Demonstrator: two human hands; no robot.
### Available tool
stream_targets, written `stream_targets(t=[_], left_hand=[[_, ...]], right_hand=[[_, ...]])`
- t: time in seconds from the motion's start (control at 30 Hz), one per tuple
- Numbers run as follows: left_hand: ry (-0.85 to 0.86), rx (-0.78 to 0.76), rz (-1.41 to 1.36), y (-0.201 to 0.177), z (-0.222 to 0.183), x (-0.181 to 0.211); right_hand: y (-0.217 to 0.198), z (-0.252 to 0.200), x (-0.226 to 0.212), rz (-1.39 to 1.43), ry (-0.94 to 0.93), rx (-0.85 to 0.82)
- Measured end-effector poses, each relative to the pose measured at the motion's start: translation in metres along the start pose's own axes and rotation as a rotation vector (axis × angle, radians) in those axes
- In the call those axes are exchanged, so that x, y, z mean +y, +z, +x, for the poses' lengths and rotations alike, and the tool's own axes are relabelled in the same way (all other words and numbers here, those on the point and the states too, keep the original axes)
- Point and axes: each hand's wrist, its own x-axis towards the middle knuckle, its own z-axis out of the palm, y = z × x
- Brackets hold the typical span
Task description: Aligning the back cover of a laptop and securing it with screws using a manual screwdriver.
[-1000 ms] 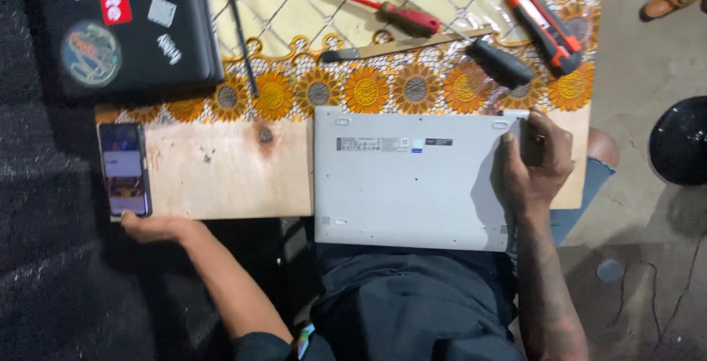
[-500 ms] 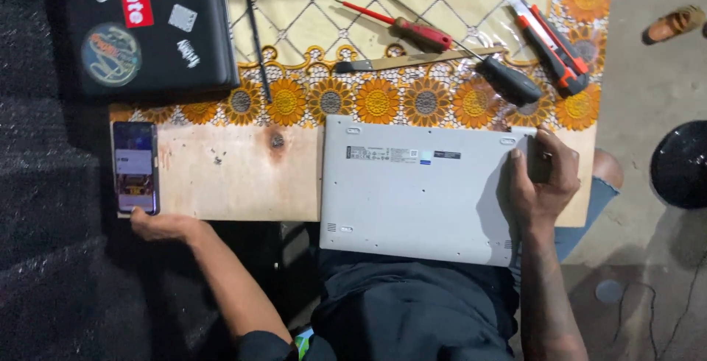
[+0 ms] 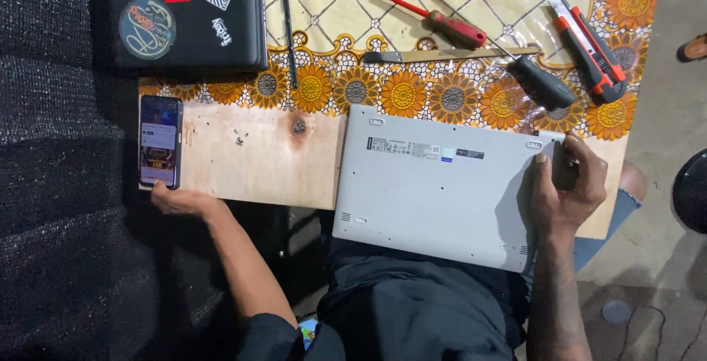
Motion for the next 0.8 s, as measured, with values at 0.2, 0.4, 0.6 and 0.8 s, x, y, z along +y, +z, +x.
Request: stream_targets(t=[0.2, 0.4, 0.6, 0.8], left_hand=[[-0.032, 0.075, 0.080, -0.005, 0.007, -0.009], [-0.027, 0.079, 0.012, 0.001, 0.000, -0.001], [-0.079, 0.123, 0.069, -0.009, 0.015, -0.019], [-0.117, 0.067, 0.031, 0.010, -0.016, 0.020]], right_hand=[[0.000, 0.001, -0.002, 0.002, -0.017, -0.001], [0.001, 0.000, 0.001, 0.020, -0.031, -0.001], [0.002, -0.001, -0.002, 0.043, -0.003, 0.011], [0.001, 0.001, -0.007, 0.046, 0.055, 0.016]])
